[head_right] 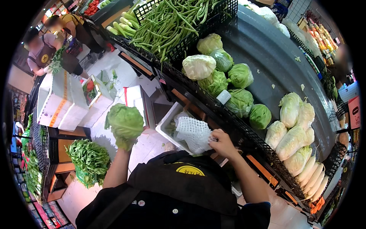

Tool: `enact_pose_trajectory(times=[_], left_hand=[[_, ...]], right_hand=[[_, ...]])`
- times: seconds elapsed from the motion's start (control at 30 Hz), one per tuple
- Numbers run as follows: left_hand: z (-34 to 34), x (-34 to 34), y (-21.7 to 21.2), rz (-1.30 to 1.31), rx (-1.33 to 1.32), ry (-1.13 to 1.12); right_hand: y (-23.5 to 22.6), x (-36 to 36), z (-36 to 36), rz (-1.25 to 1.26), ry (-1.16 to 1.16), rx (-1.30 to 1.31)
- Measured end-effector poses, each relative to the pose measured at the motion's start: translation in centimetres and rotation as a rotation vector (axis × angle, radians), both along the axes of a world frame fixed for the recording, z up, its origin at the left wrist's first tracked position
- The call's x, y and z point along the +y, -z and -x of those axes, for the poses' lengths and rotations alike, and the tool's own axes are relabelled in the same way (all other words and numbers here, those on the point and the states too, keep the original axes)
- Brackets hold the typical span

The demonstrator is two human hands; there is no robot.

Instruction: The person removes cabbage from protective netting and places it on a produce display rack, using a knife to trim away loose outer leaves and then applying tape to the cabbage.

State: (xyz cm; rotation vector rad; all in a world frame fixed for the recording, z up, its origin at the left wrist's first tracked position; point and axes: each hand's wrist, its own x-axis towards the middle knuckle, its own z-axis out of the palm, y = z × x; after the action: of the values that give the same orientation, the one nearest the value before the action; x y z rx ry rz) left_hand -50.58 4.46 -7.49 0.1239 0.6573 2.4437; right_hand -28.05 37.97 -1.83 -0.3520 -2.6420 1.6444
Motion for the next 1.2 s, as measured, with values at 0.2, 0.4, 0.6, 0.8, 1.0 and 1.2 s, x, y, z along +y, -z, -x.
enact_pose_trajectory(times=[0.2,0.4,0.6,0.8,1.0,1.2], left_hand=[[-0.9,0.5,-1.7,-0.238,-0.004,0.058],[-1.8,1.0,-1.8,-0.021,-0.211,-0.179],[-1.7,4.1,-4.9,0.137,-0.155,-0.112],[-2.6,11.5,-8.6,0.274,0.224,0.106],[-6.1,18.2,-11.3,0.302,0.490,0.407],[-10.5,21.9,-10.6,0.195,0.335,0.757]], right_hand=[[9.9,-1.8,4.9,-0.246,-0.019,-0.344],[10.4,-3.5,7.1,-0.631,-0.184,-0.218],[3.1,-5.7,8.8,-0.269,-0.010,-0.073],[-6.5,-6.5,6.8,0.249,0.021,0.243],[-8.2,-4.3,1.7,0.258,0.465,0.359],[-9.4,-2.0,-6.1,-0.378,0.627,0.425]])
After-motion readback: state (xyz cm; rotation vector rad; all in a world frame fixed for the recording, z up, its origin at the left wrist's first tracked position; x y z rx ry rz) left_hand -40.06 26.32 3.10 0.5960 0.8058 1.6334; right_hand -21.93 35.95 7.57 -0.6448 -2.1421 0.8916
